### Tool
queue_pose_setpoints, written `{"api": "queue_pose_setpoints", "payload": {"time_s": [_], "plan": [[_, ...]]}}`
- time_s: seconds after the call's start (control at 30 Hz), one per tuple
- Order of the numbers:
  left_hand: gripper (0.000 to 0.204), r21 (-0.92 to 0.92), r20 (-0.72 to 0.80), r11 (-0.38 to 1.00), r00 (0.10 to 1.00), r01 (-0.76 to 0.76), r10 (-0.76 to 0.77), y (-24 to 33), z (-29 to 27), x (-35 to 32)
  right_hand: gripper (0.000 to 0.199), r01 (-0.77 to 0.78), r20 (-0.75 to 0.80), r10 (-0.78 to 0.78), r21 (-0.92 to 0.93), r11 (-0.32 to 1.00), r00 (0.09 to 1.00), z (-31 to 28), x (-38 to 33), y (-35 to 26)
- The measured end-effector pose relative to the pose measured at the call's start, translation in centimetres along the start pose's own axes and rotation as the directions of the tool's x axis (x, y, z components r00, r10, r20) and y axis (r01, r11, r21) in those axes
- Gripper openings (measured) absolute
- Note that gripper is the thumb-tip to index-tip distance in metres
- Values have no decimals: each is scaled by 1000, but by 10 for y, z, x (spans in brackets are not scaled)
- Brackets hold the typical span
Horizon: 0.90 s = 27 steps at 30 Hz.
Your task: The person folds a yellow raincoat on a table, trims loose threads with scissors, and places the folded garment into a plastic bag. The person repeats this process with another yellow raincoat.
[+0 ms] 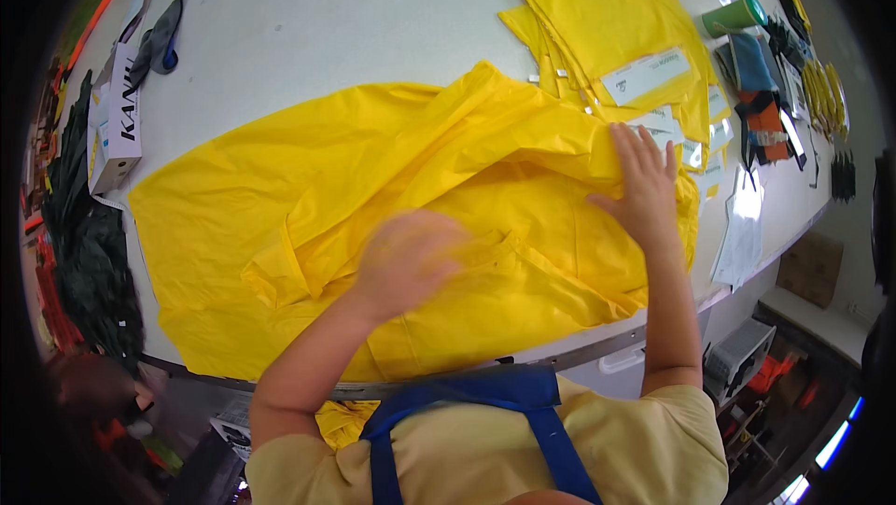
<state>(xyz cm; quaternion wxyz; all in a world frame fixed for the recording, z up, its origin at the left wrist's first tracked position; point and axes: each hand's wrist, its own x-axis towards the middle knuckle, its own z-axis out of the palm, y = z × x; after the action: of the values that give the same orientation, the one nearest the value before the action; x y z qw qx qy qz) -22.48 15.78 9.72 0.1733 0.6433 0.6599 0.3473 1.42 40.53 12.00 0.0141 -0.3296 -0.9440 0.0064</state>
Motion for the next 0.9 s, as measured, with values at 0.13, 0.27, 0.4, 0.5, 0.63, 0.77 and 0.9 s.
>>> {"api": "queue_pose_setpoints", "payload": {"time_s": [0.13, 0.27, 0.4, 0.5, 0.63, 0.77, 0.9], "plan": [[34, 424, -282, 739, 852, 523, -442, -63, -43, -41, 51, -66, -183, 91, 139, 988, 979, 32, -16, 48], [31, -82, 38, 614, 618, 785, -785, -124, -98, -75, 32, -1, -388, 82, 205, 979, 918, 45, -27, 74], [26, 98, 279, 660, 616, 745, -737, -139, -154, -54, 27, 200, -306, -178, 40, 979, 935, 38, -47, 78], [22, 378, 131, 876, 919, 301, -372, -126, -105, -9, 24, 285, -248, -274, 8, 959, 929, 30, -47, 52], [29, 102, -56, 950, 956, 294, -289, -34, 16, 69, 21, 404, -187, -389, 47, 914, 902, 31, -45, 39], [24, 170, -103, 934, 948, 315, -301, -38, 49, 89, 13, 412, -224, -386, 85, 907, 895, 27, -42, 49], [18, -164, 353, 784, 778, 599, -520, -69, -11, 144, 11, 421, -276, -389, 67, 905, 879, 14, -55, 66]]}}
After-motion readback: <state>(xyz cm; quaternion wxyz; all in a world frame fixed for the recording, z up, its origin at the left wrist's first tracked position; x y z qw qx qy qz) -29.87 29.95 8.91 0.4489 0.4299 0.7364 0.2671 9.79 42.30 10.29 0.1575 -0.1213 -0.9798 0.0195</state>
